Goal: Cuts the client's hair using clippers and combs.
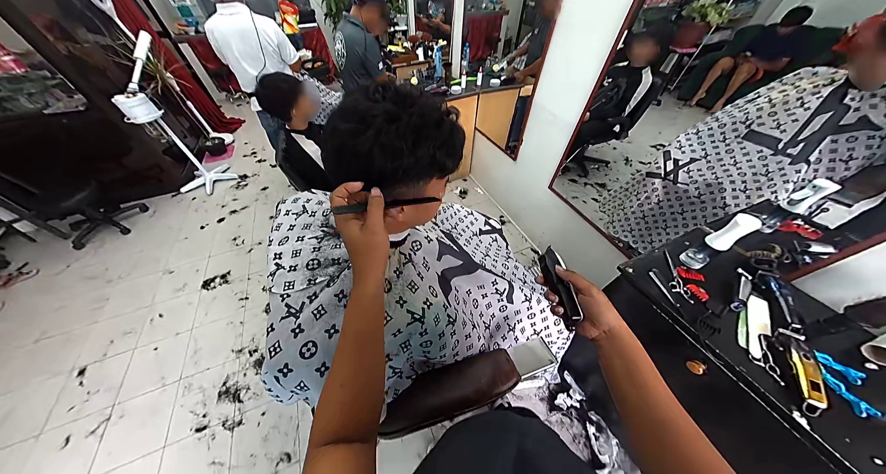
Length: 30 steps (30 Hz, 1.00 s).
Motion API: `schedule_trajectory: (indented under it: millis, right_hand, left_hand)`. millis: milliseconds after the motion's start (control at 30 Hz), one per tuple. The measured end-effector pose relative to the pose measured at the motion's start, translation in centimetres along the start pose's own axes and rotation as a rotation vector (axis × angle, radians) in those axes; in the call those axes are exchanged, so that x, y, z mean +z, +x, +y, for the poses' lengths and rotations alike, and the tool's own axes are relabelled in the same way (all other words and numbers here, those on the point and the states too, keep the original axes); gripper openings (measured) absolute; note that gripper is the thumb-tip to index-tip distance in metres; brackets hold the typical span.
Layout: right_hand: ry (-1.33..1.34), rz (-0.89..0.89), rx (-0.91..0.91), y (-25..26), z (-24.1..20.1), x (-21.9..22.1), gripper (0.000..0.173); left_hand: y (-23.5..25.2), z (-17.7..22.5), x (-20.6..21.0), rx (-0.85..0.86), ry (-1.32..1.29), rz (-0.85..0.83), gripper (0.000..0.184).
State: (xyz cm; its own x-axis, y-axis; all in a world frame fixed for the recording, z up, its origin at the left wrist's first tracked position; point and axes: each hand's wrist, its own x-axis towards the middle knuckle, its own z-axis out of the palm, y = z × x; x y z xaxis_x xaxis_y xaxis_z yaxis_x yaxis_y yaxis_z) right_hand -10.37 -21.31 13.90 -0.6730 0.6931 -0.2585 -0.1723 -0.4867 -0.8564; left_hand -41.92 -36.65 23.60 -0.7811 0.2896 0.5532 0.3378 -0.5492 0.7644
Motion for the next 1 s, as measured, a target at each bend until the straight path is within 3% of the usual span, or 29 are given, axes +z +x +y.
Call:
schedule_trajectory:
  millis: [133, 400, 667, 1000]
  right_hand:
    - [-0.159, -0.241, -0.119, 0.0, -0.4, 1.4, 0.04]
    - [-0.175, -0.676, -0.075, 3.0, -2.1, 4.5, 0.059]
    - [-0.126, -0.912, -0.014, 6.5, -3.4, 4.5, 0.069]
    - [0.01, -0.916, -0.059, 8.1, -4.0, 5.6, 0.052]
  left_hand:
    - [-0.5, -0.5, 0.0, 0.012, -0.027, -0.029, 0.023]
    - [0.2, 0.0, 2.2, 0.082, 0.027, 0.024, 0.017]
    - [1.2, 0.9, 2.2, 0.054, 0.099, 0.086, 0.017]
    - [0.5, 0.9, 2.9, 0.106, 0.187, 0.016, 0.021]
